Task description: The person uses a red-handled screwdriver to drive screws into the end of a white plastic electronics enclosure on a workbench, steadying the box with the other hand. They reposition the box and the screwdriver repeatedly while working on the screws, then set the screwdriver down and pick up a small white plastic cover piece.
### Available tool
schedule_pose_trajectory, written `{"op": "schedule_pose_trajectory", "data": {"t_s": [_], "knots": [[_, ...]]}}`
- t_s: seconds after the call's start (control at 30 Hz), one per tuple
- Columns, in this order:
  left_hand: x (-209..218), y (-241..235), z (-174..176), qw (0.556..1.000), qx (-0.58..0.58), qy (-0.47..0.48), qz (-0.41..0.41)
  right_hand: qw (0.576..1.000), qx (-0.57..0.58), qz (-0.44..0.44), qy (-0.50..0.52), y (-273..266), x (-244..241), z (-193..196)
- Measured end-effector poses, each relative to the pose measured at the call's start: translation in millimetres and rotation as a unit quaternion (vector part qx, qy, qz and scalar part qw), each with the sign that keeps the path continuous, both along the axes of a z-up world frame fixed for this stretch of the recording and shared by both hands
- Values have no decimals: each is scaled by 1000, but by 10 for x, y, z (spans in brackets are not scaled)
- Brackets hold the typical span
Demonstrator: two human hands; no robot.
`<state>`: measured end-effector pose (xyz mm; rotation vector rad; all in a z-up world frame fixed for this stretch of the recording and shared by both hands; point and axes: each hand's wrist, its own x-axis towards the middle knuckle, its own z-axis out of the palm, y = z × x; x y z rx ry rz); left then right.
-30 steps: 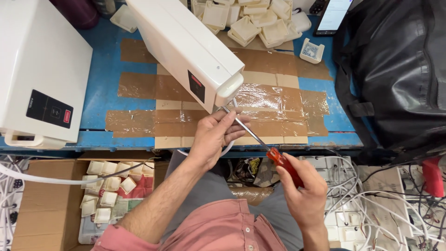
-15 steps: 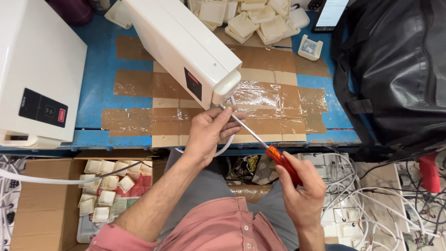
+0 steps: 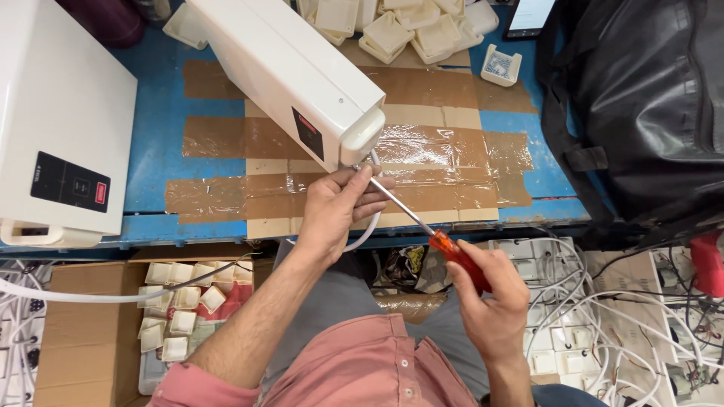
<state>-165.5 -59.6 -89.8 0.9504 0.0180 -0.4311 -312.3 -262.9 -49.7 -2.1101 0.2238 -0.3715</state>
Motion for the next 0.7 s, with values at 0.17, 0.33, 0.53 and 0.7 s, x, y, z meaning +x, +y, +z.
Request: {"op": "schedule_pose_trajectory", "data": {"t_s": [0.17, 0.33, 0.53, 0.7], "knots": [[2, -28, -17, 1000, 18, -3, 12, 985, -110, 32, -131, -64, -13, -3], [22, 40, 11, 999, -24, -10, -21, 944, 274, 33, 180, -352, -74, -459], [19, -4, -7, 1000, -1, 1, -2, 993, -95, 12, -70, 59, 42, 117], [31, 10, -42, 1000, -7, -12, -16, 1000, 2, 22, -11, -178, 8, -133]]}}
